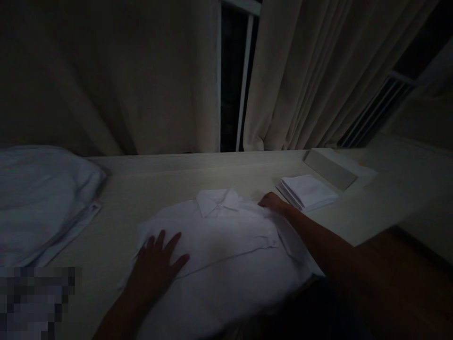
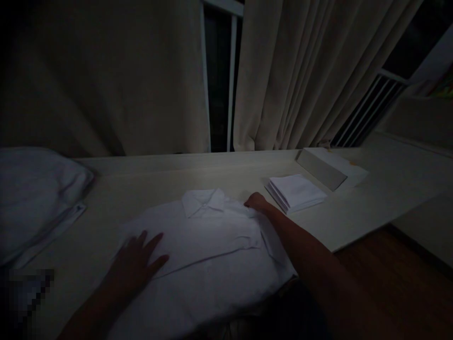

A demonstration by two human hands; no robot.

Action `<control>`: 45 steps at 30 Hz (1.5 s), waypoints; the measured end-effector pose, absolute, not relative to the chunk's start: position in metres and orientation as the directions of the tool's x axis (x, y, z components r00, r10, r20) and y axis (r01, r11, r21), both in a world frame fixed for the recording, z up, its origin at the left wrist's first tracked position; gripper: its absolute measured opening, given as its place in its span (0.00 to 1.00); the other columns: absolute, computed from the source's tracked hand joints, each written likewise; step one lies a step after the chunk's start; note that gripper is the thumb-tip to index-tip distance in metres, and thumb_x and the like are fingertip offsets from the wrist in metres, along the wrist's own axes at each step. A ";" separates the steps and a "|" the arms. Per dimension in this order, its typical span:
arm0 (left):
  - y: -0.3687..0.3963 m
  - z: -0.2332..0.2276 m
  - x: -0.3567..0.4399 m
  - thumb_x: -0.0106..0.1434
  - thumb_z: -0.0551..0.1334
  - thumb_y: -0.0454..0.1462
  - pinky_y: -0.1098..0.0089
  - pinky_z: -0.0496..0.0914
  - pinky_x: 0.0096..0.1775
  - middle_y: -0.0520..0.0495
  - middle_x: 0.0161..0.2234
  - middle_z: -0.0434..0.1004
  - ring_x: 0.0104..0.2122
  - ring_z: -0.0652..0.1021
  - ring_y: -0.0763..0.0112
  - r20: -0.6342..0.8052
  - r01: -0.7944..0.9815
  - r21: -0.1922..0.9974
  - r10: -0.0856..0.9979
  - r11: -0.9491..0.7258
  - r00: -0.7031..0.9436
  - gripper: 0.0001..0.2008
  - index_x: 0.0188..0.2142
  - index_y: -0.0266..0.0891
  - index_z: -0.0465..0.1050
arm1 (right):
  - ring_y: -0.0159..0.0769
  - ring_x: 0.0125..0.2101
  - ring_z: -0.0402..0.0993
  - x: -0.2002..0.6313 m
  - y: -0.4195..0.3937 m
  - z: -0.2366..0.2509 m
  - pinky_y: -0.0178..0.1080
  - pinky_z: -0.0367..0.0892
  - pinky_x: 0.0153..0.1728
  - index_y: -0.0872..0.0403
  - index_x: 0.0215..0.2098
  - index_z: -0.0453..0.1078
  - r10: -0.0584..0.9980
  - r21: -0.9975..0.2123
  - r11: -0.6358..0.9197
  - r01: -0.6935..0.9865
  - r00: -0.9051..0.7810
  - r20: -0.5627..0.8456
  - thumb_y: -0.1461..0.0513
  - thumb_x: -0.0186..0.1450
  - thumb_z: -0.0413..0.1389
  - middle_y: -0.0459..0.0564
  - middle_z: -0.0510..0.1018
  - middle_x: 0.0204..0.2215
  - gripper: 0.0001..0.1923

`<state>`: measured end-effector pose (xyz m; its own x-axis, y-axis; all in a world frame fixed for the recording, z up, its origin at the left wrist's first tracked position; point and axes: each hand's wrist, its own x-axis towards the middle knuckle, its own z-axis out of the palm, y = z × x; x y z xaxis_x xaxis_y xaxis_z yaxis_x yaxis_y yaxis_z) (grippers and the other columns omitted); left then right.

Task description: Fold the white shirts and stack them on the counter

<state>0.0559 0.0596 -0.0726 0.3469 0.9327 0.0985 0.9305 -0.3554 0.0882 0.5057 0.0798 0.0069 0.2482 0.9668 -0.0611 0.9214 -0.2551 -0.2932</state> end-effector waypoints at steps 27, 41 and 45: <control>0.041 -0.046 0.074 0.63 0.45 0.57 0.51 0.50 0.63 0.36 0.66 0.55 0.64 0.57 0.47 0.166 0.938 0.052 0.929 -0.342 0.330 0.38 0.64 0.36 0.57 | 0.51 0.67 0.38 0.423 0.085 -0.029 0.55 0.41 0.63 0.65 0.67 0.49 0.996 -0.066 -0.012 0.998 0.018 0.083 0.51 0.73 0.36 0.63 0.47 0.67 0.33; 0.001 -0.047 0.043 0.65 0.42 0.53 0.50 0.54 0.60 0.27 0.65 0.54 0.64 0.59 0.47 0.189 0.988 0.073 0.975 -0.135 0.119 0.36 0.62 0.27 0.56 | 0.43 0.59 0.61 0.164 0.114 -0.004 0.49 0.58 0.57 0.54 0.61 0.61 0.777 -0.250 0.629 0.736 -0.603 0.179 0.61 0.70 0.44 0.56 0.67 0.59 0.22; -0.002 -0.050 0.044 0.66 0.42 0.52 0.49 0.51 0.61 0.25 0.65 0.51 0.65 0.56 0.45 0.207 0.984 0.125 0.973 -0.128 0.100 0.36 0.64 0.26 0.53 | 0.53 0.55 0.65 0.137 0.141 0.002 0.58 0.61 0.52 0.54 0.60 0.62 0.943 -0.353 0.326 0.877 -0.327 0.058 0.54 0.66 0.52 0.60 0.71 0.54 0.26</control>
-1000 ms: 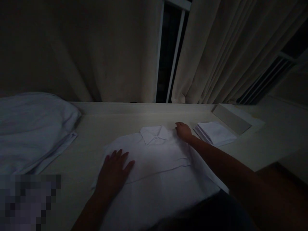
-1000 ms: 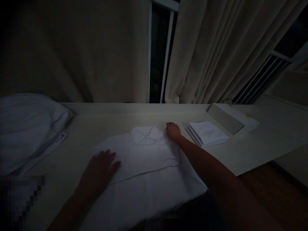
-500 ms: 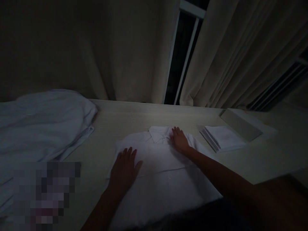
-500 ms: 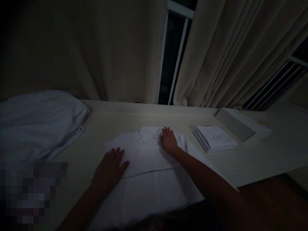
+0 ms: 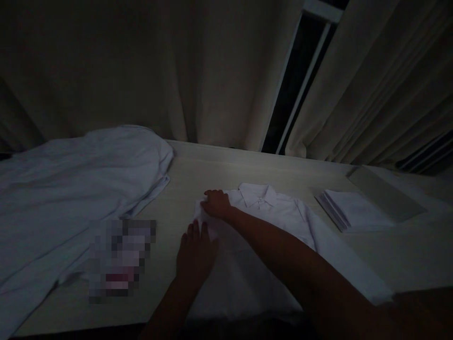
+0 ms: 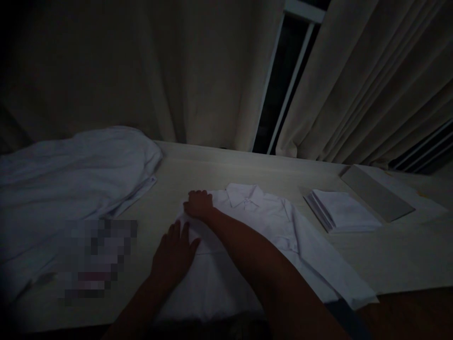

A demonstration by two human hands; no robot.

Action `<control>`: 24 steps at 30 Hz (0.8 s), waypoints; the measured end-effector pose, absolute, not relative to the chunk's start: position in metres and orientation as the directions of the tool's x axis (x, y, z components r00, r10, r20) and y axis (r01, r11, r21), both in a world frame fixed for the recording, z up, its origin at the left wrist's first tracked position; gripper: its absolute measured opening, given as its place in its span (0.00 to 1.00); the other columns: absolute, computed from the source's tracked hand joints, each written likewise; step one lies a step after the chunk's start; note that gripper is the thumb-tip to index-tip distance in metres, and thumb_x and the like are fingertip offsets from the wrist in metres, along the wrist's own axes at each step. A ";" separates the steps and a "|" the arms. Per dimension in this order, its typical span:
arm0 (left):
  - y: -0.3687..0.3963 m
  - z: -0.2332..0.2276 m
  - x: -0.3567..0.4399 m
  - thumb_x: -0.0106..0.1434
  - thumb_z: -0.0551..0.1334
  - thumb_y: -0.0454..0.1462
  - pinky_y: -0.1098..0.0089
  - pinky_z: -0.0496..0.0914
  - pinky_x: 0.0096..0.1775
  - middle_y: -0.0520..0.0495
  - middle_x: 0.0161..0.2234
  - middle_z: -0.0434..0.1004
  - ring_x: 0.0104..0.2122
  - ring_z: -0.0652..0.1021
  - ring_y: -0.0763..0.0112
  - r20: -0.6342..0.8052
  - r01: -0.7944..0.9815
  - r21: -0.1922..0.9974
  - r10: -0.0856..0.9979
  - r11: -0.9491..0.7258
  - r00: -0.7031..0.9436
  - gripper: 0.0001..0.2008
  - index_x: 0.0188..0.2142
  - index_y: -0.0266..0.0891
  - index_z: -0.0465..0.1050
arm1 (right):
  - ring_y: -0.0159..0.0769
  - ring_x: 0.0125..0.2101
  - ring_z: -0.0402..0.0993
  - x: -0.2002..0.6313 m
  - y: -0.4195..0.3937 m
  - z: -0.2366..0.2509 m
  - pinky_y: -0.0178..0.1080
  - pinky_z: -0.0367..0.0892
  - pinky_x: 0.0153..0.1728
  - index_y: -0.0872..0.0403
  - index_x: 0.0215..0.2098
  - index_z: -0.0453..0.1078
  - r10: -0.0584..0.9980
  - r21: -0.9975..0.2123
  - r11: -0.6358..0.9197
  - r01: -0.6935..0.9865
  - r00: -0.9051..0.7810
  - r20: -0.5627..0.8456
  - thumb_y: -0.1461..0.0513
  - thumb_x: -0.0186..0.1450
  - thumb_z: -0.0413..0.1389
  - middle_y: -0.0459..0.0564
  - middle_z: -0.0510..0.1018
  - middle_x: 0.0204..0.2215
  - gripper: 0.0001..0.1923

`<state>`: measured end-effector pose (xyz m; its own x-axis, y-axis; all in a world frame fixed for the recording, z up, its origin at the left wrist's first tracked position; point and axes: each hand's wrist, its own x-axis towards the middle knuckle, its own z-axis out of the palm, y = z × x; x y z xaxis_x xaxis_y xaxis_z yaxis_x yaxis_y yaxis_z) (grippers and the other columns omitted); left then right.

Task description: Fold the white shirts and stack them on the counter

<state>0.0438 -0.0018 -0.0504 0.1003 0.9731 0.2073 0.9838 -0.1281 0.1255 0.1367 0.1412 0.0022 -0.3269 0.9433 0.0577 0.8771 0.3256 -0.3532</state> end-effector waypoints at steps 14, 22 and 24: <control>-0.008 -0.049 0.045 0.65 0.44 0.55 0.45 0.45 0.62 0.26 0.67 0.46 0.66 0.49 0.41 0.195 0.967 0.245 0.980 -0.072 0.024 0.39 0.65 0.29 0.51 | 0.38 0.46 0.72 0.108 0.173 -0.005 0.41 0.64 0.50 0.54 0.43 0.75 0.885 -0.383 0.436 0.814 -0.465 0.018 0.64 0.64 0.56 0.53 0.78 0.44 0.10; -0.006 -0.052 0.045 0.64 0.43 0.56 0.46 0.44 0.62 0.27 0.67 0.47 0.66 0.50 0.42 0.219 0.977 0.204 0.975 -0.069 0.023 0.41 0.66 0.28 0.49 | 0.39 0.64 0.52 0.137 0.129 -0.006 0.45 0.49 0.62 0.57 0.62 0.60 0.649 -0.167 0.759 0.630 -0.708 0.278 0.60 0.73 0.41 0.56 0.61 0.63 0.22; -0.006 -0.052 0.046 0.63 0.43 0.57 0.45 0.43 0.62 0.26 0.66 0.47 0.66 0.50 0.42 0.219 0.978 0.197 0.976 -0.065 0.021 0.42 0.66 0.27 0.49 | 0.41 0.66 0.47 0.152 0.117 -0.014 0.49 0.47 0.63 0.55 0.65 0.54 0.627 -0.152 0.779 0.608 -0.758 0.182 0.56 0.73 0.41 0.54 0.56 0.66 0.24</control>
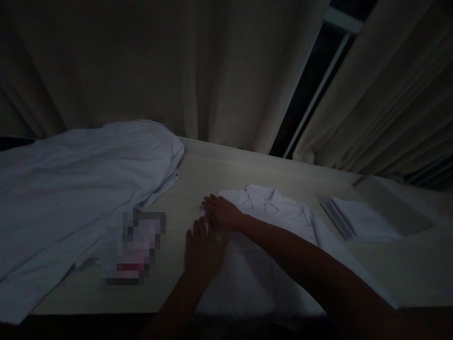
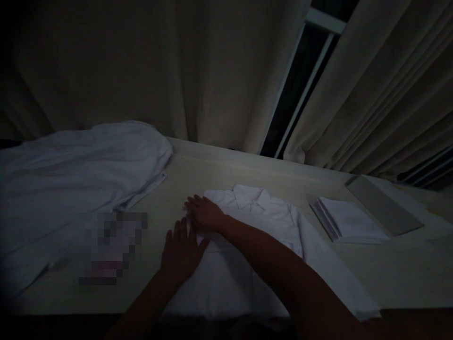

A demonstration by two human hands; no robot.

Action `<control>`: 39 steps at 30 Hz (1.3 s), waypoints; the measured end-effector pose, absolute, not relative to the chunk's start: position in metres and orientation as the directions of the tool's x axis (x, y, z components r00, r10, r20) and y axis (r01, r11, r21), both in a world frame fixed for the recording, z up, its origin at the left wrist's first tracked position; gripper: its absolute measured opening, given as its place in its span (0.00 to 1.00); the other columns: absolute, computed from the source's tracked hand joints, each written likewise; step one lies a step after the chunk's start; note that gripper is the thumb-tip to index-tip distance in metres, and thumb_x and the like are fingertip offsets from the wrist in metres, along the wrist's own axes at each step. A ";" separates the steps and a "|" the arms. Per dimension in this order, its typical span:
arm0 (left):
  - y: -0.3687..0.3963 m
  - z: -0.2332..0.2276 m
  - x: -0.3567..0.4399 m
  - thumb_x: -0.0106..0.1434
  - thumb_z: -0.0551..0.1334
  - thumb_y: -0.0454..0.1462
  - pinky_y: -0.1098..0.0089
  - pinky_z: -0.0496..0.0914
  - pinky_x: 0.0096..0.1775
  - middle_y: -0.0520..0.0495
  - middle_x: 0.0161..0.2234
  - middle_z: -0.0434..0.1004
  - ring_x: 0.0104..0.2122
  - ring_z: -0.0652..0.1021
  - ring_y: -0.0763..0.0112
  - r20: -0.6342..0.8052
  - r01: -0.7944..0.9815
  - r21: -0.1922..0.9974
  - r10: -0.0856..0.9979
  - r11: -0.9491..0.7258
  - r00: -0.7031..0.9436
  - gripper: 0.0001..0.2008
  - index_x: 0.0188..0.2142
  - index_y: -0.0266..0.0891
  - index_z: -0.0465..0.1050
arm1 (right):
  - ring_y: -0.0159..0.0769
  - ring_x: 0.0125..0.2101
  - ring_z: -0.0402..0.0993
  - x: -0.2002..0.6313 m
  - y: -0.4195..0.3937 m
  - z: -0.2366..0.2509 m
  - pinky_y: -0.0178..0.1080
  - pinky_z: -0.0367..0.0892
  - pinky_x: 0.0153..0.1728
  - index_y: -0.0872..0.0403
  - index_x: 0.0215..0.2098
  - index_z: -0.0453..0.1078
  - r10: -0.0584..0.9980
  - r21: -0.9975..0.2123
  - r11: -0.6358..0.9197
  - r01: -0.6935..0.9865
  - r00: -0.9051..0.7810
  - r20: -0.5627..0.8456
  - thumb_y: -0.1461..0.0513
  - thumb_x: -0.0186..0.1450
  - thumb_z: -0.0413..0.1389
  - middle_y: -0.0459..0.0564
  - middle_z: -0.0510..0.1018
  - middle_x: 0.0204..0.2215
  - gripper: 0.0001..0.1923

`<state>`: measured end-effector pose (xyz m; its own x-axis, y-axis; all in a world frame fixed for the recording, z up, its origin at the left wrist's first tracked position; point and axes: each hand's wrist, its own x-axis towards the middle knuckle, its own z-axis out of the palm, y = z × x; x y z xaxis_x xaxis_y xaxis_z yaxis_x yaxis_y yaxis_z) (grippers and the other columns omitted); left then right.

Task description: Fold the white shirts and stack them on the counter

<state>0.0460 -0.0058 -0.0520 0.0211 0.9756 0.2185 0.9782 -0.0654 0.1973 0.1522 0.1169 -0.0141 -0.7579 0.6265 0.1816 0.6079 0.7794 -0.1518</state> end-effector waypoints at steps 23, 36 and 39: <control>-0.022 -0.027 0.066 0.62 0.47 0.57 0.43 0.41 0.63 0.35 0.69 0.40 0.68 0.40 0.48 0.415 0.953 0.077 0.879 -0.292 0.236 0.42 0.67 0.32 0.47 | 0.46 0.62 0.57 0.445 -0.106 -0.030 0.55 0.58 0.59 0.56 0.65 0.56 0.857 -0.279 0.069 0.958 0.086 0.509 0.58 0.70 0.45 0.60 0.62 0.62 0.25; -0.047 -0.054 0.166 0.66 0.47 0.52 0.46 0.48 0.63 0.53 0.69 0.46 0.67 0.50 0.57 0.175 0.729 0.029 0.722 -0.684 0.670 0.30 0.66 0.57 0.45 | 0.48 0.62 0.53 0.469 -0.155 -0.021 0.57 0.46 0.62 0.49 0.56 0.68 0.885 -0.224 -0.015 0.975 0.117 0.451 0.62 0.66 0.52 0.54 0.65 0.60 0.20; -0.048 -0.050 0.168 0.67 0.46 0.52 0.46 0.47 0.63 0.53 0.69 0.44 0.68 0.48 0.57 0.148 0.738 0.011 0.731 -0.675 0.666 0.30 0.66 0.55 0.45 | 0.49 0.64 0.49 0.467 -0.150 -0.018 0.57 0.40 0.63 0.48 0.53 0.70 0.915 -0.230 -0.080 0.970 0.163 0.370 0.59 0.67 0.51 0.53 0.63 0.62 0.16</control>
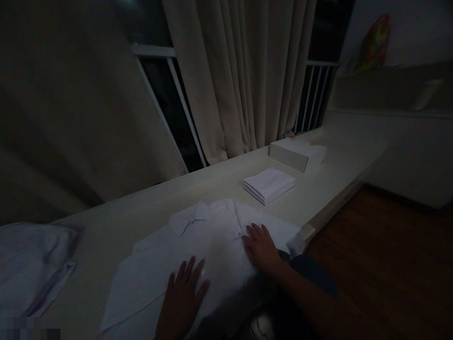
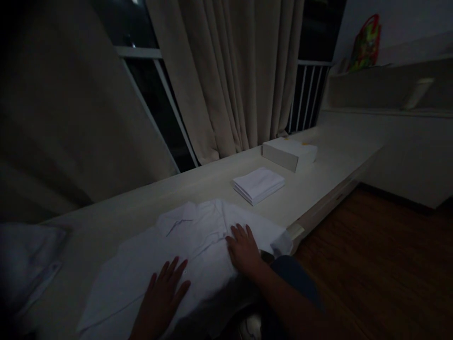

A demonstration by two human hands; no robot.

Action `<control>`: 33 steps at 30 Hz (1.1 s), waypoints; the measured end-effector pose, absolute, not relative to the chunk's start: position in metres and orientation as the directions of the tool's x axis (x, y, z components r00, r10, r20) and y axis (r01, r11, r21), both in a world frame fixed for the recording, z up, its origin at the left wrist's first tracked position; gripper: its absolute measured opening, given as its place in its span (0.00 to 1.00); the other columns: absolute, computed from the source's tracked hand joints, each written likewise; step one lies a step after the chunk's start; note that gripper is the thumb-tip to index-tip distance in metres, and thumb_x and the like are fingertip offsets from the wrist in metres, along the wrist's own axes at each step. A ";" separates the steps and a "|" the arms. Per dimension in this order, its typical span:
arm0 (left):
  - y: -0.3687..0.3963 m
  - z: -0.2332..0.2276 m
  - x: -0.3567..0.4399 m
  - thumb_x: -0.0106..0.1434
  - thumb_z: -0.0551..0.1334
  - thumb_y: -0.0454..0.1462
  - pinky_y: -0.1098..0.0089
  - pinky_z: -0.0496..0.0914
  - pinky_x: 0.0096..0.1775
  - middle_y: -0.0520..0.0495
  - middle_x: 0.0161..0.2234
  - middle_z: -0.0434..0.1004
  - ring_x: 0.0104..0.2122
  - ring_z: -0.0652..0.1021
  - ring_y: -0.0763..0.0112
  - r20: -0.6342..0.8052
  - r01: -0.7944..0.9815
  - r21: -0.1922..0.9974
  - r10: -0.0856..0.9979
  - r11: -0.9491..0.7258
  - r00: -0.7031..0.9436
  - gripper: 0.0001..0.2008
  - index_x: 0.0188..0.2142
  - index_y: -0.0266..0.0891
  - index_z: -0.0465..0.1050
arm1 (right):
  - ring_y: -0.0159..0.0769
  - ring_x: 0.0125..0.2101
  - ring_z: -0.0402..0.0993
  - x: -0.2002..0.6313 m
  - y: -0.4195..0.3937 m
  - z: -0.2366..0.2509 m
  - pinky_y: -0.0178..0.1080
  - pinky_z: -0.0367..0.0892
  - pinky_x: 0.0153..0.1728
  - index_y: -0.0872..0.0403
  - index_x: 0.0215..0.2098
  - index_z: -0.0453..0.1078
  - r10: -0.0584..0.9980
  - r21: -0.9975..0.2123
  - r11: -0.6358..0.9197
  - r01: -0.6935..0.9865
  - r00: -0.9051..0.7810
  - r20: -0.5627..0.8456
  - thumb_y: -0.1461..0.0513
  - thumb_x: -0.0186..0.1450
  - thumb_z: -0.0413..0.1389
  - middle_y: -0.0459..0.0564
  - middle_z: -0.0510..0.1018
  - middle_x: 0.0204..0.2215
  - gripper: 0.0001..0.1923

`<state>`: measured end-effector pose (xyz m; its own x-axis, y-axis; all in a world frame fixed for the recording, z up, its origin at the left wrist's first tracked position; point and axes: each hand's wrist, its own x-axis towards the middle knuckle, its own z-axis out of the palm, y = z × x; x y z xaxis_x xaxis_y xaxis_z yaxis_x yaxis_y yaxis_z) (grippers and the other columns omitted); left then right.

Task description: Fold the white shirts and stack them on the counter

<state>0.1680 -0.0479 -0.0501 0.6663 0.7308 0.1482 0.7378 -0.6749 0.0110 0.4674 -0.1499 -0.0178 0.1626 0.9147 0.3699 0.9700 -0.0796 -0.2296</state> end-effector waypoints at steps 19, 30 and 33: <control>-0.041 -0.030 0.312 0.67 0.46 0.49 0.53 0.54 0.63 0.35 0.66 0.53 0.66 0.53 0.55 0.203 0.641 -0.004 0.627 -0.767 0.752 0.33 0.63 0.29 0.55 | 0.44 0.51 0.66 0.561 -0.185 -0.009 0.42 0.57 0.53 0.58 0.54 0.66 0.561 -0.576 -0.584 0.572 0.797 0.223 0.64 0.65 0.50 0.59 0.72 0.50 0.19; -0.047 -0.054 0.355 0.69 0.42 0.46 0.48 0.53 0.61 0.37 0.67 0.53 0.65 0.56 0.51 0.242 0.619 -0.014 0.598 -0.785 0.764 0.28 0.63 0.38 0.59 | 0.40 0.37 0.77 0.611 -0.264 -0.061 0.36 0.69 0.36 0.54 0.42 0.73 0.479 -0.698 -0.650 0.301 0.875 -0.069 0.68 0.49 0.55 0.52 0.79 0.36 0.21; -0.050 -0.047 0.355 0.69 0.43 0.47 0.47 0.52 0.61 0.35 0.66 0.53 0.65 0.57 0.50 0.230 0.634 0.011 0.619 -0.774 0.751 0.29 0.62 0.37 0.60 | 0.40 0.33 0.77 0.605 -0.262 -0.060 0.36 0.69 0.33 0.52 0.42 0.74 0.516 -0.707 -0.645 0.290 0.848 -0.123 0.66 0.48 0.57 0.48 0.80 0.31 0.21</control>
<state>0.3552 -0.0503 -0.0467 0.7512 0.6186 0.2302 0.6337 -0.7735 0.0109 0.6050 -0.2622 -0.0600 0.8481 0.5155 -0.1226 0.2901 -0.6452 -0.7068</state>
